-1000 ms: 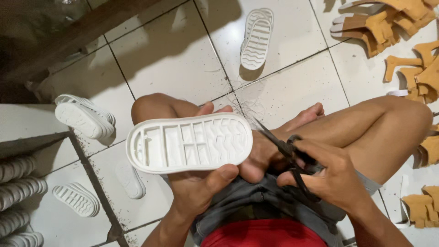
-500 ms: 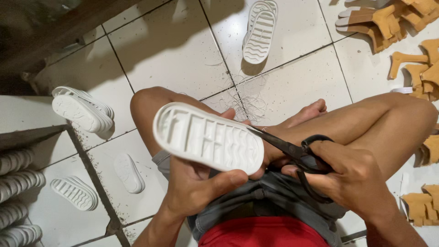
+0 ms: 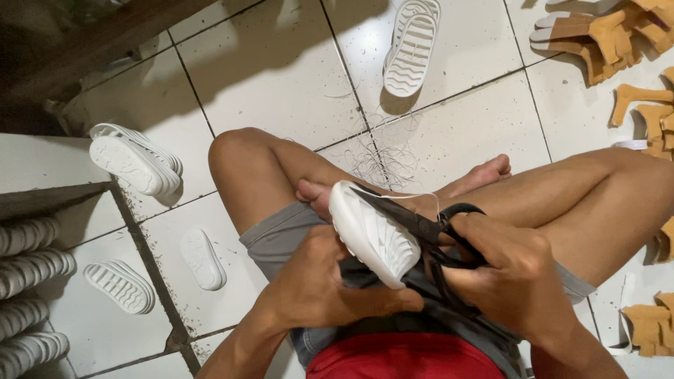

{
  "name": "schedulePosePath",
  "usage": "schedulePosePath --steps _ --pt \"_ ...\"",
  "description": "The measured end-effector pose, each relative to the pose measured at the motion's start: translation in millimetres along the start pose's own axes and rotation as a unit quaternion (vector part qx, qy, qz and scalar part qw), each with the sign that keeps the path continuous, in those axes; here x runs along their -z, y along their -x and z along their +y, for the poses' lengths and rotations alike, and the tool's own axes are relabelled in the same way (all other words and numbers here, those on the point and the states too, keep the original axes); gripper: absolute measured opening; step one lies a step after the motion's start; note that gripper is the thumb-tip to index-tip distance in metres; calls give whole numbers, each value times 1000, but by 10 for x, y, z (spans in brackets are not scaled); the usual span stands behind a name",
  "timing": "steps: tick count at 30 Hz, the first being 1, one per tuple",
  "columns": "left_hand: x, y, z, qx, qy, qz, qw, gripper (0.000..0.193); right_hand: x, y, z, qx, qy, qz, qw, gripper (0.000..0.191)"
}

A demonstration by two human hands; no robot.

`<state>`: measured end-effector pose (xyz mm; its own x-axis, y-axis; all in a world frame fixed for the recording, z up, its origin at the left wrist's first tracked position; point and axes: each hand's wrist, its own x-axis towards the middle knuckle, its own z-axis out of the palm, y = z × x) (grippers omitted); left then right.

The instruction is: The person sits on the workshop floor and uses scissors to trim excess flash off white foam shoe soles, rotating each sole to cut along its edges, then sets the finished sole aside and picks up the next one from the pile.

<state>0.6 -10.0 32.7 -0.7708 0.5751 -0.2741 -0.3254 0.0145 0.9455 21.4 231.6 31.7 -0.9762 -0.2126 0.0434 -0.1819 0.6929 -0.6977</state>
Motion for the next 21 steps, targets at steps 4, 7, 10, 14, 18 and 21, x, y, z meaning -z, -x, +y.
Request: schedulePosePath --steps 4,7,10,14,18,21 --pt "23 3 56 -84 -67 21 994 79 -66 -45 7 -2 -18 19 1000 22" --pt "52 37 78 -127 211 90 965 84 -69 -69 32 6 10 43 999 20" --pt "33 9 13 -110 299 144 937 79 -47 -54 52 6 18 42 999 22" --pt "-9 -49 -135 -138 218 168 951 72 -73 -43 93 -26 -12 26 999 20" --pt "26 -60 -205 -164 265 191 931 66 -79 -33 146 -19 -26 17 999 26" --pt "32 -48 -202 -170 281 208 921 67 -93 17 158 -33 -24 21 999 24"
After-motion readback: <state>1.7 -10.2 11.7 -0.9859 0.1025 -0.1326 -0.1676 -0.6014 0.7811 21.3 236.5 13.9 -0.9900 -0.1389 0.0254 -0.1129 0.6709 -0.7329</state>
